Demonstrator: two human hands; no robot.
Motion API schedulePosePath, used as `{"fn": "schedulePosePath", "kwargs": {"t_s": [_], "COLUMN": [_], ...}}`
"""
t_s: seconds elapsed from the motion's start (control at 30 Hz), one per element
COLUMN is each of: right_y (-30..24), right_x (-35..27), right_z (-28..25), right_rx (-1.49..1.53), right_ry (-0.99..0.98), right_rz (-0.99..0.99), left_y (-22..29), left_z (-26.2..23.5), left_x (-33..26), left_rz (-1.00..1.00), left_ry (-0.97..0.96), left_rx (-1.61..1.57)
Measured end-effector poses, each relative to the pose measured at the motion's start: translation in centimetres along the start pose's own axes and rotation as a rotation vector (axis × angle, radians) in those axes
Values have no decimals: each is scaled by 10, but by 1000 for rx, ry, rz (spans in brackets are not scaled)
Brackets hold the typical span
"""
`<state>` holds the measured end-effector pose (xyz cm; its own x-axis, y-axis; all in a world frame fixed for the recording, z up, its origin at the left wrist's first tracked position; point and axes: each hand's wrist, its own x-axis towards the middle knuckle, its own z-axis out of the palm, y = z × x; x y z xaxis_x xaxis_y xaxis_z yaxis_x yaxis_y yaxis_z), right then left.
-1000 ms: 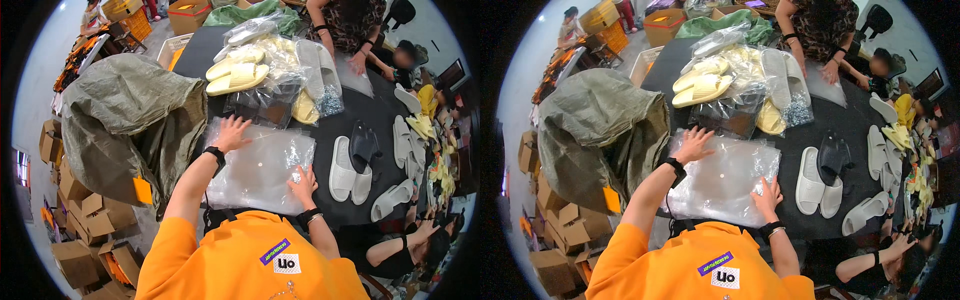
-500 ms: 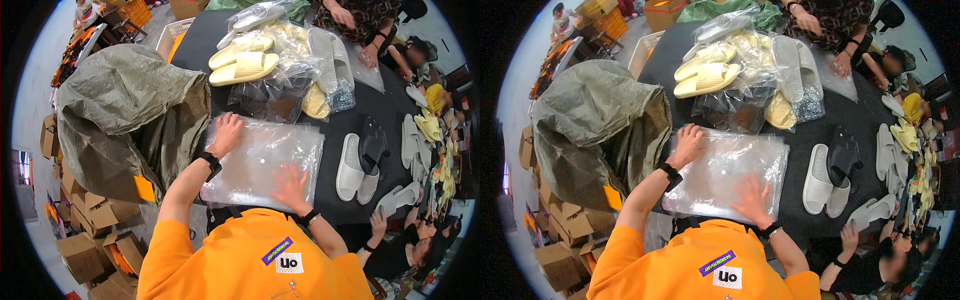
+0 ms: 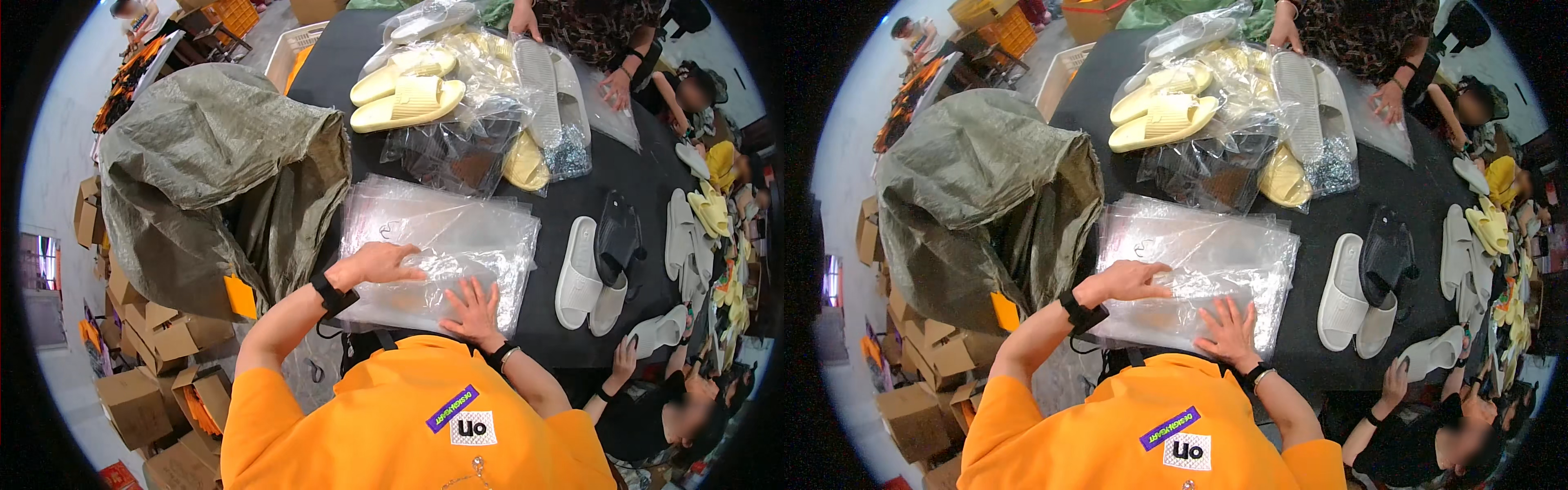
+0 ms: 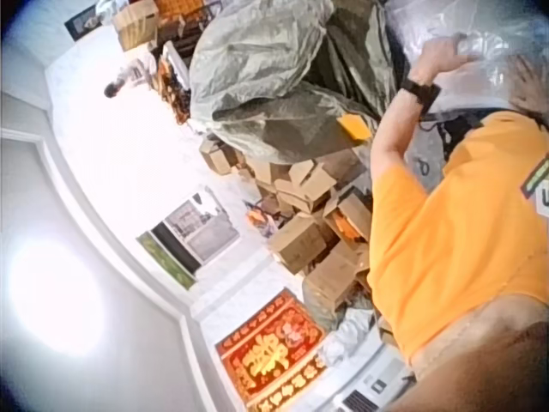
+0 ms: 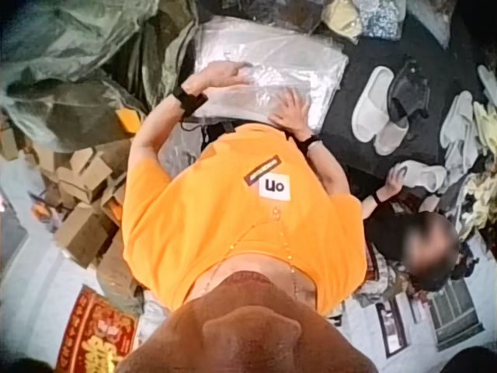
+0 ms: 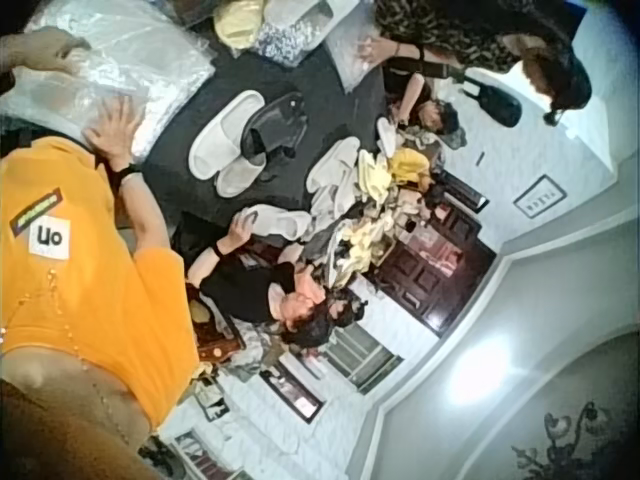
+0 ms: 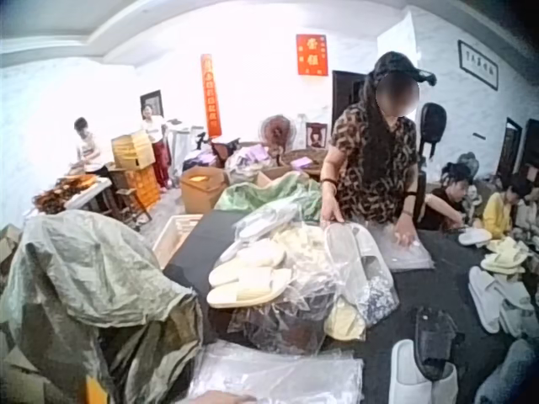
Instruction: Packing pairs of slippers into plastic bags in a manufacturing setting.
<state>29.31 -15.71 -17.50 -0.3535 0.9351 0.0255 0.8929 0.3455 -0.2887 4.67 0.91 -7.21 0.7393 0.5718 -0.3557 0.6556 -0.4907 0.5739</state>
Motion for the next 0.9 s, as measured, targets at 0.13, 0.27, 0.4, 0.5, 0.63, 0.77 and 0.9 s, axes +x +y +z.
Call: {"fn": "schedulePosePath", "kwargs": {"t_s": [0.13,0.27,0.4,0.5,0.63,0.77,0.9], "right_y": [0,-1,0,-1,-1,-1,-2], "right_x": [2,3,3,2,2,3,2], "right_z": [-5,-6,-6,-4,-4,-6,-6], "right_rx": [-9,5,21,25,32,35,32], "right_ry": [7,27,21,15,13,21,26], "right_rz": [-12,-12,1,9,14,7,11], "left_y": [-31,-61,-32,-16,-22,-19,-13], "left_z": [10,25,30,37,39,28,21], "left_x": [34,59,70,67,69,70,57], "left_rz": [-134,-113,-204,-89,-147,-180,88], "left_ry": [135,321,114,285,486,453,621], "left_rx": [-250,-58,78,432,409,366,459]}}
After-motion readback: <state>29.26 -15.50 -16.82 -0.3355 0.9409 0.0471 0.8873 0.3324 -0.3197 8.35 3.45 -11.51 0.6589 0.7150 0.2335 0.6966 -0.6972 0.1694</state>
